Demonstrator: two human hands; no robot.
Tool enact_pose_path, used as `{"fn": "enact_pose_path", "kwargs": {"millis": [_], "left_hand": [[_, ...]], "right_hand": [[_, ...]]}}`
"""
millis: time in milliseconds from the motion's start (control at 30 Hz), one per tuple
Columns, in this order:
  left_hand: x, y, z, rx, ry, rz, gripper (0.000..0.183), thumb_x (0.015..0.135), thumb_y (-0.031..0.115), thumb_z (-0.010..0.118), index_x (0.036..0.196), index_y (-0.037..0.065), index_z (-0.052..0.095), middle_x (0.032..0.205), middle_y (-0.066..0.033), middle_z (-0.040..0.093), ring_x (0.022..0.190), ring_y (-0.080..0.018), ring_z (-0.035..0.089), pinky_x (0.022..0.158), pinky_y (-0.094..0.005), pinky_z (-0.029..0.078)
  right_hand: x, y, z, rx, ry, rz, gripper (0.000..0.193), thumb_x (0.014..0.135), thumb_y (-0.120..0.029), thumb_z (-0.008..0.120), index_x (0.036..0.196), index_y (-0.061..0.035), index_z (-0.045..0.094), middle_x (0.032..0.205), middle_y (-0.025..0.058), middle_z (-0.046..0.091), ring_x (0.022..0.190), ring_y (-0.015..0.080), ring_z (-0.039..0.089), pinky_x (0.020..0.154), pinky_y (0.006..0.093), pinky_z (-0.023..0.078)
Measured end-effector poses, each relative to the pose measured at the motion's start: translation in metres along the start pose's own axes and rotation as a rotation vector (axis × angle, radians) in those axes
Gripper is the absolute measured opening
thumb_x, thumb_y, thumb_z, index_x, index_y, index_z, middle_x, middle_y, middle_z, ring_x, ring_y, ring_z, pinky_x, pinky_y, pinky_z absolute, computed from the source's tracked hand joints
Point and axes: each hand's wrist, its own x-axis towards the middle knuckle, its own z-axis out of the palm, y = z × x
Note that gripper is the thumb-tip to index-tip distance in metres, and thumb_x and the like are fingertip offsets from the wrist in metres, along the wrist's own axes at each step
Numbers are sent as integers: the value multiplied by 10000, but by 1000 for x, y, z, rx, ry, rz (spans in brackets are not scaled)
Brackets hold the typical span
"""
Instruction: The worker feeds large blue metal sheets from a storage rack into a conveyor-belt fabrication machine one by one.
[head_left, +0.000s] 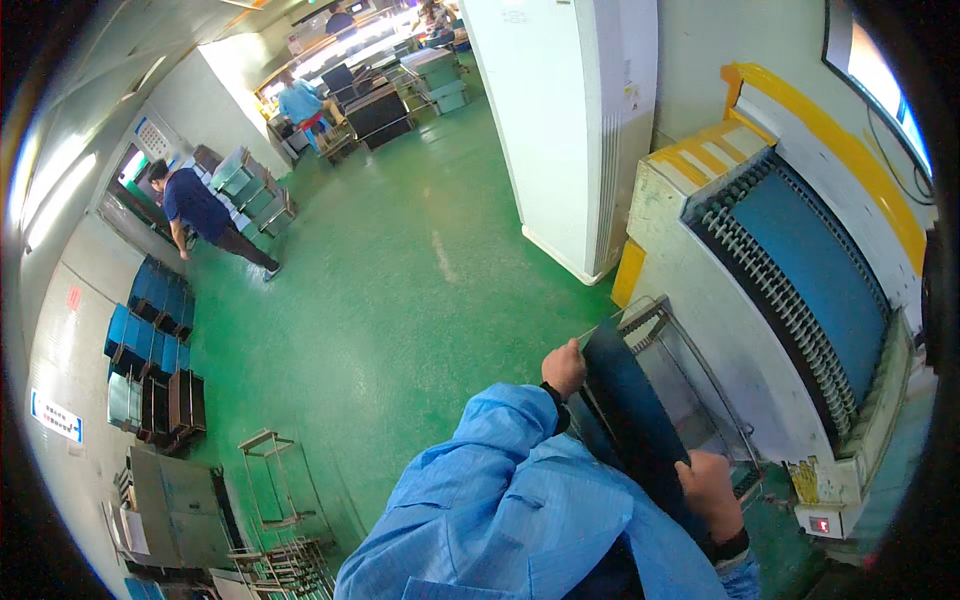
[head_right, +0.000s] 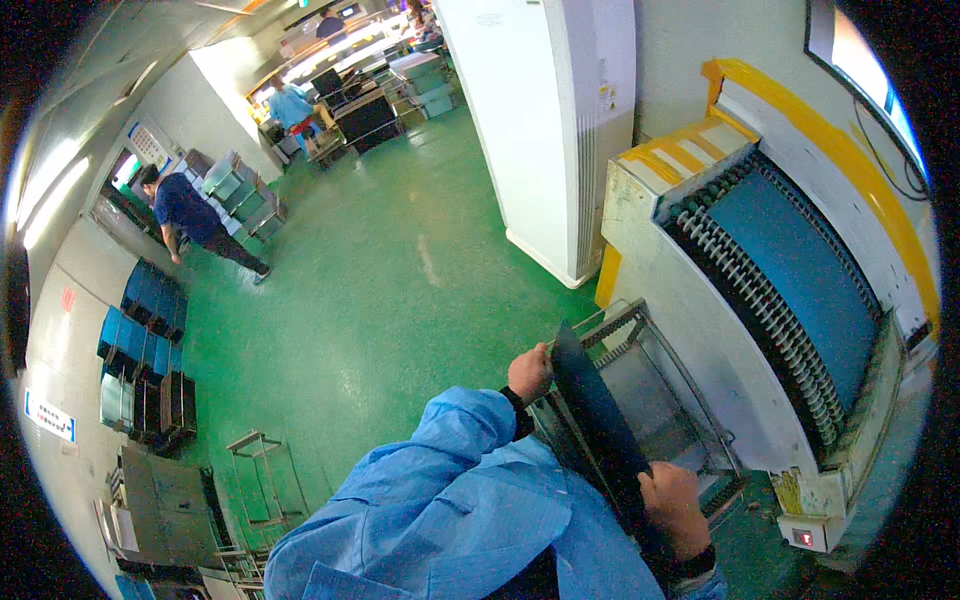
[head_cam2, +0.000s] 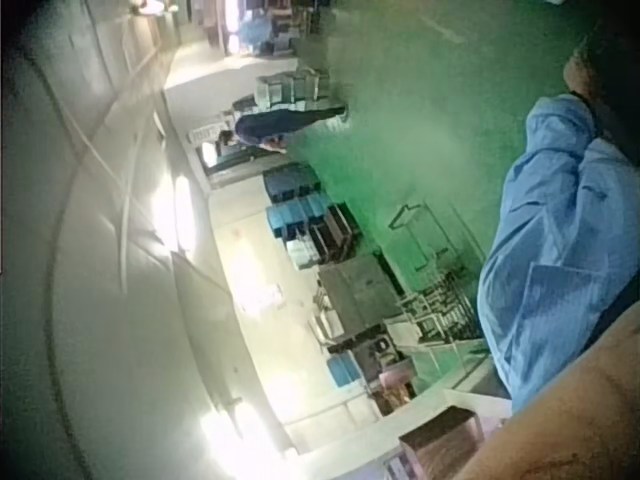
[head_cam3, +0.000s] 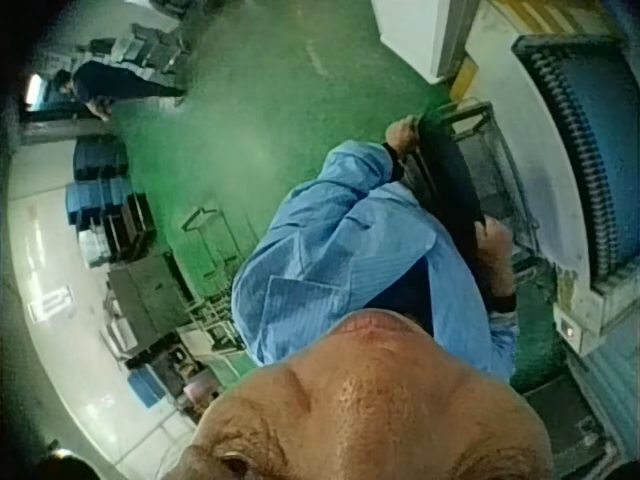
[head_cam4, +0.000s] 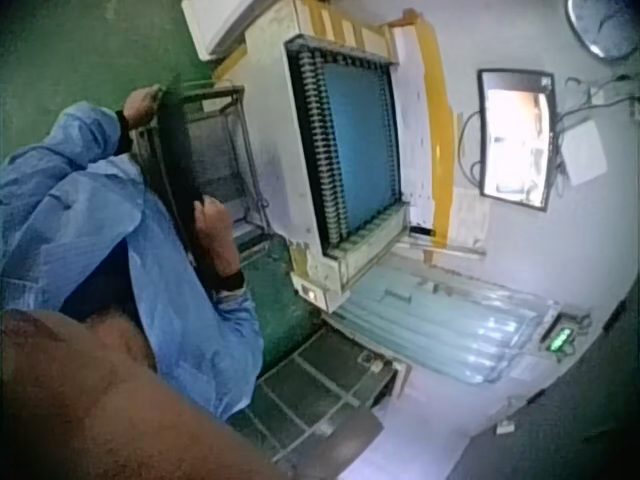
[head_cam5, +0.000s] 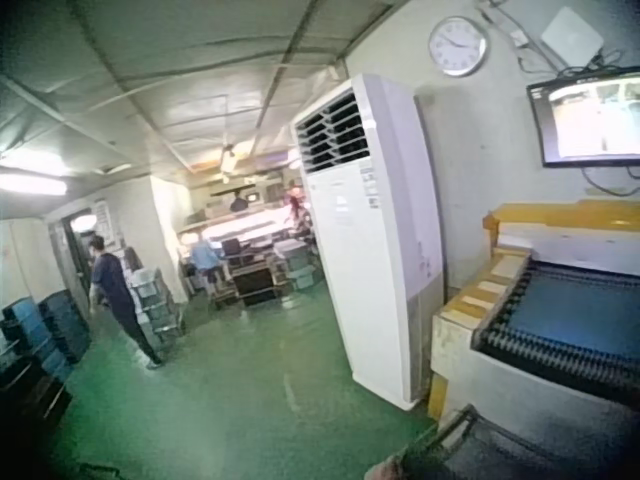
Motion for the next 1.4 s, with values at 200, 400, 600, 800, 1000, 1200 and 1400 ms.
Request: {"fn": "enact_pose_path", "kwargs": {"millis": [200, 400, 600, 800, 1000, 1200, 1400], "left_hand": [[3, 12, 0, -27, 7, 11, 192, 878, 179, 516, 1013, 53, 571, 800, -216, 660, 762, -430, 637, 663, -543, 494], [3, -20, 12, -23, -27, -2, 238, 876, 213, 542, 1052, 62, 594, 818, -227, 663, 774, -427, 640, 667, -535, 497], [3, -4, 10, 56, -5, 54, 282, 898, 203, 516, 1104, 50, 631, 859, -241, 678, 804, -435, 652, 700, -535, 504], [7, 1, 4, 100, -57, 69, 274, 907, 200, 505, 1093, 42, 631, 890, -242, 679, 823, -434, 651, 710, -527, 502], [9, 1, 6, 88, -67, 79, 256, 915, 227, 504, 1058, 58, 633, 868, -227, 679, 810, -437, 644, 693, -529, 495], [8, -1, 8, 88, -78, 73, 250, 914, 233, 514, 1055, 66, 634, 865, -213, 681, 809, -432, 646, 681, -525, 493], [9, -1, 10, 127, -84, 69, 232, 922, 235, 507, 1046, 84, 633, 846, -218, 670, 800, -429, 637, 675, -525, 482]], "right_hand": [[-11, 0, -56, 3, 124, 159, 217, 850, -192, 643, 883, 19, 610, 849, 246, 624, 792, 450, 584, 683, 507, 441], [-9, 44, -103, 358, 516, 343, 202, 915, -135, 607, 1044, 17, 632, 915, 88, 656, 802, 214, 554, 712, 363, 420], [-5, 59, -116, 952, 1493, 372, 170, 911, -101, 638, 1061, -30, 673, 981, -4, 666, 910, 115, 565, 777, 283, 444], [-24, 92, -74, 989, 996, 542, 184, 874, -59, 630, 1057, -48, 632, 935, 63, 658, 796, 205, 633, 756, 417, 538], [2, 101, -4, 1723, 912, 264, 73, 899, -53, 599, 879, -53, 669, 898, 81, 658, 811, 217, 637, 773, 443, 537], [22, 69, -4, 1961, 917, 339, 97, 916, -60, 600, 849, -67, 669, 907, 68, 657, 901, 209, 626, 842, 418, 521], [30, 78, 9, 2056, 940, 317, 48, 939, -72, 596, 930, -88, 640, 996, 50, 651, 952, 188, 615, 844, 403, 528]]}}
